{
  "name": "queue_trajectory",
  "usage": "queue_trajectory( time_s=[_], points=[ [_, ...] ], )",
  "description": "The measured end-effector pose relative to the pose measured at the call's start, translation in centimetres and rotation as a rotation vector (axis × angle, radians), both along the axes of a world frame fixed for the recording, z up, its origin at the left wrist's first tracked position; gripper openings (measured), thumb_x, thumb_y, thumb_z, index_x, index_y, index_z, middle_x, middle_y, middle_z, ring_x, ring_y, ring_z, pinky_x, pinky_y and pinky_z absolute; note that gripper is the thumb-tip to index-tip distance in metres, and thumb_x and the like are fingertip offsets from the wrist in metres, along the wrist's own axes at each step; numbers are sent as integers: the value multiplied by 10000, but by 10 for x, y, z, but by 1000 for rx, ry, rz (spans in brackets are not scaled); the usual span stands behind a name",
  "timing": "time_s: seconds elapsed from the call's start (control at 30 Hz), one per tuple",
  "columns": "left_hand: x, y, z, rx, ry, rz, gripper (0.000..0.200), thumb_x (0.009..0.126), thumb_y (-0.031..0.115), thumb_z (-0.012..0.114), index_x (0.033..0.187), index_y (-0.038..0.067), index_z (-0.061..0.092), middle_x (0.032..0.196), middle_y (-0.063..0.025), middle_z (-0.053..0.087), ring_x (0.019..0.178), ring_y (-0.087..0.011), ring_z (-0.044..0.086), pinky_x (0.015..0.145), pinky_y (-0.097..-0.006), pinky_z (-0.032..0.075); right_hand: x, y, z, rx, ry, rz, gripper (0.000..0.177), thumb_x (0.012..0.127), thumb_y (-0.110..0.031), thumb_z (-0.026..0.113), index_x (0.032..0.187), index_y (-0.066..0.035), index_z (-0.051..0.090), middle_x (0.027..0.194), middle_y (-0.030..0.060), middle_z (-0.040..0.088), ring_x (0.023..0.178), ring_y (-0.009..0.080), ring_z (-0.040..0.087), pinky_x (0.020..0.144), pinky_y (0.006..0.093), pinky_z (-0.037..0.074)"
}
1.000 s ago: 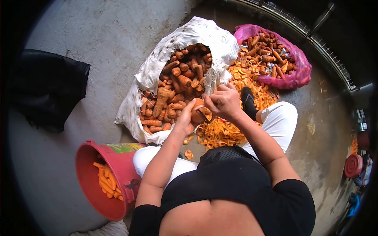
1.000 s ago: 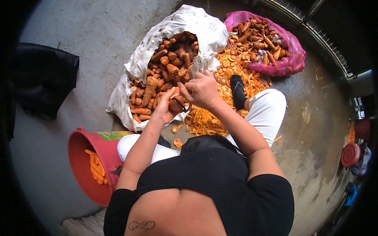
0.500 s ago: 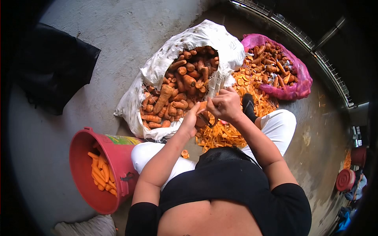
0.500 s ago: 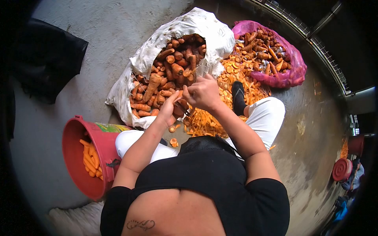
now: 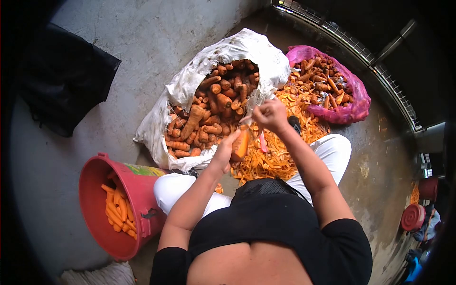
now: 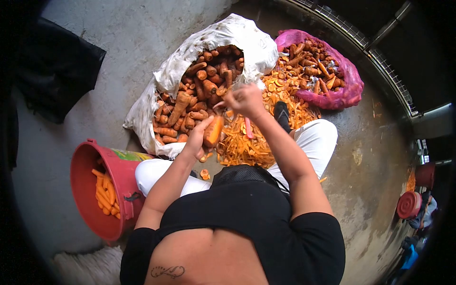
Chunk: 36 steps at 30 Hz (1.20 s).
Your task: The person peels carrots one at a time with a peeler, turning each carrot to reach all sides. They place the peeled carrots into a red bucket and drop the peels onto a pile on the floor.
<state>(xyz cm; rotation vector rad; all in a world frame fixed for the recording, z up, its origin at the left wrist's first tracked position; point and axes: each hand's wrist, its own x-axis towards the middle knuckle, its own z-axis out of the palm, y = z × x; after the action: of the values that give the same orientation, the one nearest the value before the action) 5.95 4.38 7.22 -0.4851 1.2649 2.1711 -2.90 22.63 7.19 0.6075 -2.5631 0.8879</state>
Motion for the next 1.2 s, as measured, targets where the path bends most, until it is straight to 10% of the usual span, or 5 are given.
queue_trajectory(
  time_s=[0.13,0.27,0.57,1.2],
  points=[
    [3,-3,-10,206,86,-120,384,978,361,430,1130,25,539,760,-95,631,606,-137,621,479,-245,491,-37,66,-47,350,-66,-352,458,869,-389,491,505,-169,661,427,-5,537,432,169,507,686,310,431],
    [-3,2,-6,200,-68,65,411,974,382,430,1152,23,522,866,-100,616,629,-174,620,503,-283,523,-9,63,-18,186,-156,-409,443,878,-371,485,539,-166,681,412,-5,527,381,171,485,626,317,435],
    [-14,3,-24,137,-160,152,327,962,360,404,1089,117,582,923,-33,648,801,-176,634,728,-376,545,47,-17,21,30,192,34,321,765,-221,662,460,-148,593,445,3,519,476,187,489,543,341,376],
    [1,-9,-12,244,-53,142,276,951,314,488,1015,66,589,830,-34,641,682,-105,624,578,-248,525,42,-34,19,-9,70,233,294,766,-242,638,489,-142,620,452,23,501,485,215,496,534,354,382]
  ],
)
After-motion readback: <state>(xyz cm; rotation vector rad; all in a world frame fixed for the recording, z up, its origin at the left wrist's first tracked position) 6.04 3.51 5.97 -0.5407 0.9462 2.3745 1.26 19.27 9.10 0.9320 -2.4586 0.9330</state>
